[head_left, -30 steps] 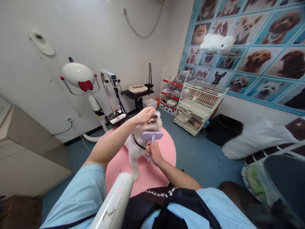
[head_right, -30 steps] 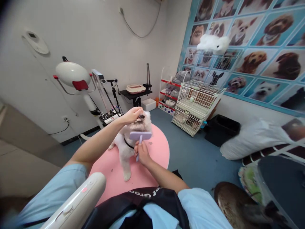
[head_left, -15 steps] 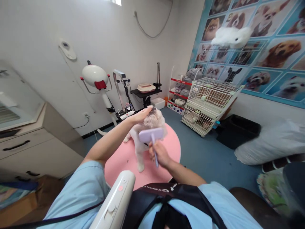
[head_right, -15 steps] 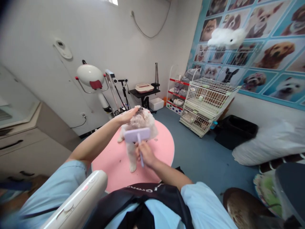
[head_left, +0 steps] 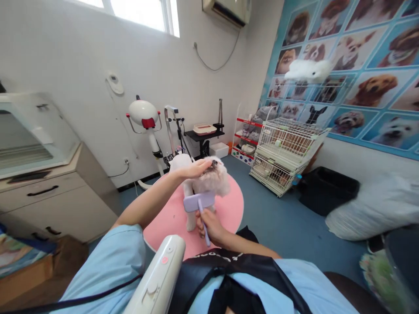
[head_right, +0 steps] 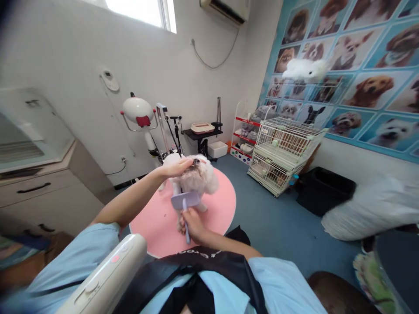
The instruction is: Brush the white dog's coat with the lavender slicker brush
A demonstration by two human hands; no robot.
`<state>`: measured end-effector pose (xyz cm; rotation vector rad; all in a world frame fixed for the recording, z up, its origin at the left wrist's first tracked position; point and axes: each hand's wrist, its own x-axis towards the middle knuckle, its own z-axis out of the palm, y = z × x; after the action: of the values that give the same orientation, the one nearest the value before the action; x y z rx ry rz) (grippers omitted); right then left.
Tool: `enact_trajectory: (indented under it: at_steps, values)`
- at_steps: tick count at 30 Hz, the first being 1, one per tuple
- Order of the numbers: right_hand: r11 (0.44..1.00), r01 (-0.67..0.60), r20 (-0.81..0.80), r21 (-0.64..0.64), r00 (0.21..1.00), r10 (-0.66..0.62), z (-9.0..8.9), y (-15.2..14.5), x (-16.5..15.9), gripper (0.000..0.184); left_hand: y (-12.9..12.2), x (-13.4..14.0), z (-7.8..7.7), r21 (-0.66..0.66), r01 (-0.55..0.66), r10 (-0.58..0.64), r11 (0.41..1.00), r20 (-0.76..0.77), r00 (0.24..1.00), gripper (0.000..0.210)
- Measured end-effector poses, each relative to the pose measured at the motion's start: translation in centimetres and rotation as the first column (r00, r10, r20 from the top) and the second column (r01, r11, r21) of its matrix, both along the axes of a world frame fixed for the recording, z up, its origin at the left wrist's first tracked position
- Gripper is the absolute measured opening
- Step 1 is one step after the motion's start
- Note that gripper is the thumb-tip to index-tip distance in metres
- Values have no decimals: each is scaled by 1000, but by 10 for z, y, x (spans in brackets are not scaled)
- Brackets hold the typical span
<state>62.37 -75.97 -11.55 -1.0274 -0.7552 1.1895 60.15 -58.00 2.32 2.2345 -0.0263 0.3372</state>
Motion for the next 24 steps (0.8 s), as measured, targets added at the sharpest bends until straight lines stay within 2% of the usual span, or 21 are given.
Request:
enact_trajectory:
  at_steps: [2, 4, 5, 8, 10, 12, 13, 15, 17, 18, 19, 20, 22, 23, 24]
  values:
    - [996, -4, 2, 85, 1000, 4, -1, -6, 2, 55, -9, 5, 2, -18, 23, -24, 1000, -39, 999, 74]
    - [973, 91, 32, 211, 995, -99, -2, -13, 9, 54, -14, 15, 3, -11, 10, -11, 1000, -68, 998, 77]
    - [962, 150, 40, 229, 986, -163, -4, -17, 13, 52, -16, 21, 3, 1, 3, -3, 1000, -73, 997, 76]
    - [965, 246, 26, 95, 968, -249, -24, -38, 16, 40, -16, 38, 1, 5, -65, 65, 998, -40, 997, 79]
    - [961, 278, -50, -13, 959, -278, -39, -57, 14, 33, -11, 45, -2, -23, -139, 138, 990, -32, 990, 83]
    - [966, 251, -155, -64, 953, -259, -45, -74, 14, 28, -5, 49, -5, -73, -167, 164, 983, -47, 985, 88]
    - [977, 201, -182, -68, 961, -210, -43, -78, 16, 27, -2, 50, -7, -100, -170, 165, 980, -57, 985, 89]
    - [997, 77, -100, -27, 992, -80, -28, -78, 26, 28, 3, 53, -10, -146, -192, 185, 971, -57, 981, 88]
    - [997, 19, 196, 73, 980, -33, 1, -66, 45, 27, 5, 56, -11, -156, -228, 226, 961, -33, 974, 82]
    - [990, 11, 376, 139, 925, -63, 20, -59, 57, 22, 5, 58, -10, -144, -239, 239, 960, -17, 971, 76]
    - [974, 21, 539, 227, 830, -144, 40, -51, 70, 15, 4, 58, -8, -121, -243, 244, 962, -5, 970, 70]
    - [953, 45, 635, 299, 737, -234, 61, -45, 83, 11, 3, 58, -5, -84, -236, 237, 968, -2, 971, 63]
    - [893, -1, 770, 450, 506, -388, 97, -39, 105, 10, 1, 53, 3, -5, -192, 191, 981, -20, 981, 49]
    - [811, 33, 737, 585, 397, -548, 110, -38, 113, 9, 1, 50, 7, 26, -163, 163, 986, -39, 986, 45]
    - [731, 17, 692, 682, 310, -652, 118, -37, 117, 7, 1, 47, 11, 49, -135, 137, 990, -60, 989, 41]
